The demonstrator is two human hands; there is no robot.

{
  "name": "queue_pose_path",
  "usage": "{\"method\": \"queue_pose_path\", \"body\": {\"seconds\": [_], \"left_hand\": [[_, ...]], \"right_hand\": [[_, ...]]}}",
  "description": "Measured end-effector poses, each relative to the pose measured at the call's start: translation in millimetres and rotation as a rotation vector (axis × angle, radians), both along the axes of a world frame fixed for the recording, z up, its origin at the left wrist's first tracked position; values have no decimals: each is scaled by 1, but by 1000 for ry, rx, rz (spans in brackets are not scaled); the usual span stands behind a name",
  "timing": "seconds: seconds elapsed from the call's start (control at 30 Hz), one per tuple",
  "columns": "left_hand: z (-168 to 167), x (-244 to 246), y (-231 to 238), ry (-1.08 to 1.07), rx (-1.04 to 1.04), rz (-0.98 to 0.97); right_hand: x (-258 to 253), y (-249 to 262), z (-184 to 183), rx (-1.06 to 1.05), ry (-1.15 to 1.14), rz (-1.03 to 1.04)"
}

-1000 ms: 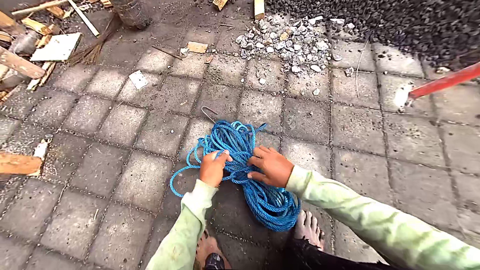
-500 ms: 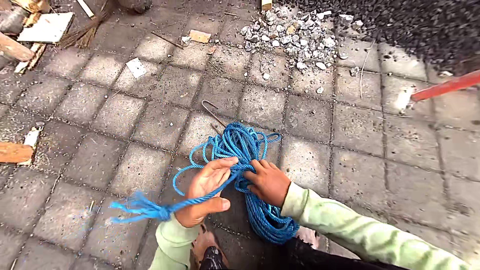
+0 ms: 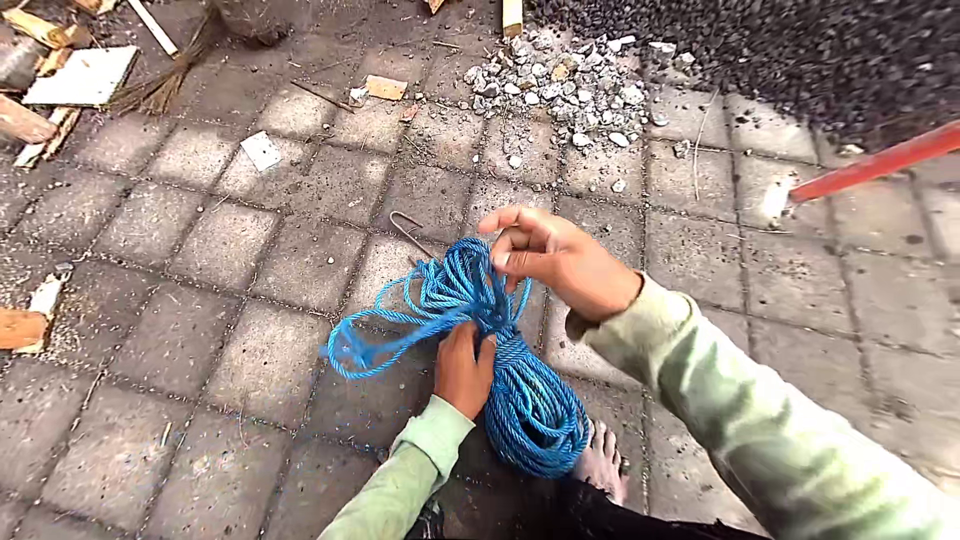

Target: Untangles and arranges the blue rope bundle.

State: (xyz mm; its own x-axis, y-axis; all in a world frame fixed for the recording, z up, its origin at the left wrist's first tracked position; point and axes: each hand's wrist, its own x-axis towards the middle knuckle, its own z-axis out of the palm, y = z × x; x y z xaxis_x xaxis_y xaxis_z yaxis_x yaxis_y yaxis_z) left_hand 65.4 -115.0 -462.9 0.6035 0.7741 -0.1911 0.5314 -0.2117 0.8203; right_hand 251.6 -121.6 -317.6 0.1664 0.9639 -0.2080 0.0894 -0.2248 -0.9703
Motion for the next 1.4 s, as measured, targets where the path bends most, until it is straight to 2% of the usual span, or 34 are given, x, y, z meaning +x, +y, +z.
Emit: {"method": "queue_pose_path", "body": {"seconds": [0.07, 0.17, 0.23, 0.37, 0.47, 0.63, 0.73, 0.8, 0.9, 0.97, 1.0, 1.03, 1.1, 1.2, 1.27, 1.33, 1.37, 1.4], "left_hand": [[-5, -2, 12, -96, -237, 94], [-15, -8, 17, -285, -288, 110], [-17, -9, 12, -464, -340, 139], [-5, -11, 18, -608, -439, 186], [9, -17, 30, -624, -255, 280], [16, -33, 55, -775, -16, 606], [16, -29, 52, -687, -55, 697], [24, -21, 43, -564, -90, 588], [33, -9, 17, -513, 32, 176], [38, -5, 13, -545, 140, -38], [41, -5, 18, -583, 143, -98], [43, -8, 24, -623, 106, -124], [43, -22, 34, -701, -88, -56], [33, -57, 57, -931, -485, 354], [23, -78, 72, -1108, -640, 433], [16, -86, 76, -1135, -702, 411], [14, -89, 74, -1052, -681, 406], [14, -89, 74, -875, -607, 356]], "right_hand": [[19, -10, -32, -122, 25, -19], [11, -37, -98, -256, -209, 124], [-3, -47, -122, -275, -263, 255], [-6, -42, -111, -330, -155, 350], [-4, -40, -95, -328, -77, 365], [8, -71, -102, 95, 284, -62], [7, -82, -97, 205, 323, -184], [8, -82, -84, 191, 67, -146], [-5, -68, -42, -12, -422, 140], [-18, -57, -26, -102, -511, 234], [-14, -50, -26, -129, -445, 230], [-5, -46, -30, -137, -310, 199], [22, -47, -46, -119, -105, 43], [56, -66, -78, -115, 118, -276], [62, -82, -97, -93, 247, -411], [53, -90, -102, -88, 276, -369], [42, -92, -101, -124, 202, -294], [32, -91, -96, -175, 70, -172]]}}
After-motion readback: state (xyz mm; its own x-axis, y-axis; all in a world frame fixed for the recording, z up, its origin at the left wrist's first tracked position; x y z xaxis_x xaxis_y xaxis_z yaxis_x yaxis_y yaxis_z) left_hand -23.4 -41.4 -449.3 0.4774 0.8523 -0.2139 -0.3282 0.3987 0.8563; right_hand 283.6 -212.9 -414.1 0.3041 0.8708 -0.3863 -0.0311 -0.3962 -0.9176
